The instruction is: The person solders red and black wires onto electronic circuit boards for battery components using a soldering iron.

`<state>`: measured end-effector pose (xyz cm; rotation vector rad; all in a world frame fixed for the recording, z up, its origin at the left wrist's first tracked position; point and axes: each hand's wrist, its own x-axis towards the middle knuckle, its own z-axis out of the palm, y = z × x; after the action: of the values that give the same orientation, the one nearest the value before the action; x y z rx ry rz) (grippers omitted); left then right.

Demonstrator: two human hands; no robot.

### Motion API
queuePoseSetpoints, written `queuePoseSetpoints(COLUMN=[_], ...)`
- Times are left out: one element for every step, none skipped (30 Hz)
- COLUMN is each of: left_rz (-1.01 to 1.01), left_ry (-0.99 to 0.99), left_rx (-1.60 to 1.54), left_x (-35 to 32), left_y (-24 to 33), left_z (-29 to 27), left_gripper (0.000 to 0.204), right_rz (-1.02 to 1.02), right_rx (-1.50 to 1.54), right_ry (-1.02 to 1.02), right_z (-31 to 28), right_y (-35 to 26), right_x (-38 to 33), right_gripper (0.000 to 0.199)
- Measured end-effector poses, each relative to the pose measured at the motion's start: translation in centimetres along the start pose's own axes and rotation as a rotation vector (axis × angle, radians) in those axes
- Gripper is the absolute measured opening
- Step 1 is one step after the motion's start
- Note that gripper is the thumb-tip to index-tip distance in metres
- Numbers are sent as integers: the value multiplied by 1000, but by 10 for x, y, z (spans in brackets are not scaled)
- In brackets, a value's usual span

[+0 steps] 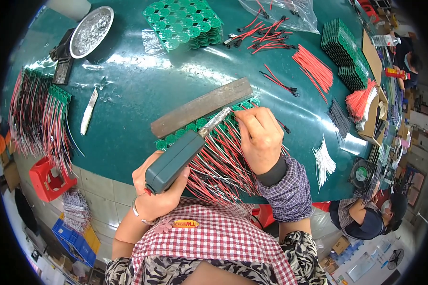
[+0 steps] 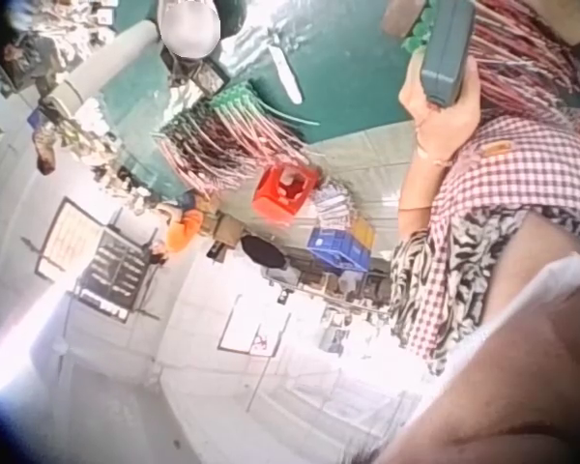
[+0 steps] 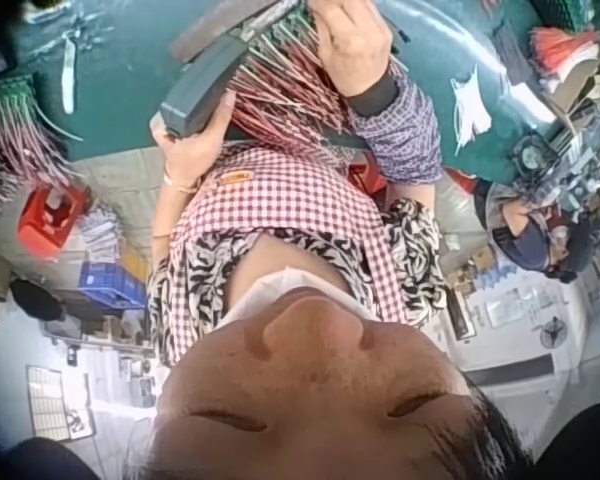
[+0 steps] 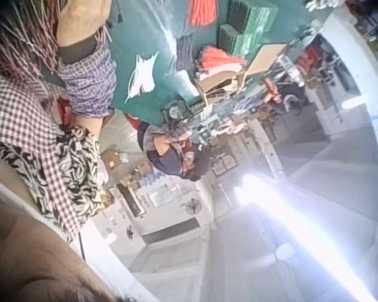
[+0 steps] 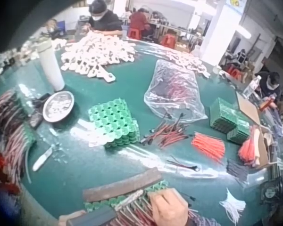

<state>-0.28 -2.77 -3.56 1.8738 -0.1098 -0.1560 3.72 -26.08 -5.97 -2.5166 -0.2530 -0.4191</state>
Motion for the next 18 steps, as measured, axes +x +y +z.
queuePoseSetpoints(left_rz=[10, 20, 20, 45, 70, 70, 68, 67, 67, 60, 54, 54, 46, 38, 38, 41, 44, 44], left_ry=[-3, -5, -5, -13, -22, -22, -8, 6, 6, 10, 14, 15, 6, -1, -1, 13, 27, 27], left_rx=[22, 45, 46, 82, 117, 116, 110, 105, 105, 107, 106, 106, 110, 115, 116, 97, 79, 79], left_x=[0, 0, 0, 0, 0, 0, -1, -2, -2, -2, -2, -2, -1, -1, -2, -2, -2, -2], left_y=[0, 0, -1, -2, -2, -3, -2, -1, 1, 4, 6, 7, 7, 8, 7, 6, 5, 4], left_z=[0, -1, -1, -1, -1, -2, -2, -3, -4, -5, -6, -6, -7, -7, -6, -5, -4, -4], left_gripper=[16, 16, 16, 16, 16, 16, 16, 16, 16, 16, 17, 17, 18, 18, 18, 18, 17, 17], right_rz=[1, 1, 1, 1, 2, 2, 3, 3, 4, 4, 4, 5, 4, 4, 5, 4, 1, -2], right_rx=[0, -1, -1, -1, -6, -12, -13, -11, -10, -9, -11, -13, -14, -12, -11, -10, -5, 1], right_ry=[0, 0, 1, 1, 0, 0, -1, 0, 0, 0, -1, -2, -2, -2, -2, -2, 0, 1], right_z=[0, 0, 0, 0, 0, 0, 0, 0, 0, 0, 0, 0, 0, 0, 0, 0, 0, 0], right_y=[0, 0, 0, 0, 0, 0, 0, 0, -1, -1, -1, -1, -1, -1, -2, -2, -2, -2], right_x=[0, 0, 0, 0, 0, 0, 0, 0, 0, 0, 0, 0, 0, 0, 0, 1, 1, 1], right_gripper=[19, 19, 19, 19, 19, 19, 19, 19, 18, 18, 18, 18, 18, 18, 19, 19, 19, 19])
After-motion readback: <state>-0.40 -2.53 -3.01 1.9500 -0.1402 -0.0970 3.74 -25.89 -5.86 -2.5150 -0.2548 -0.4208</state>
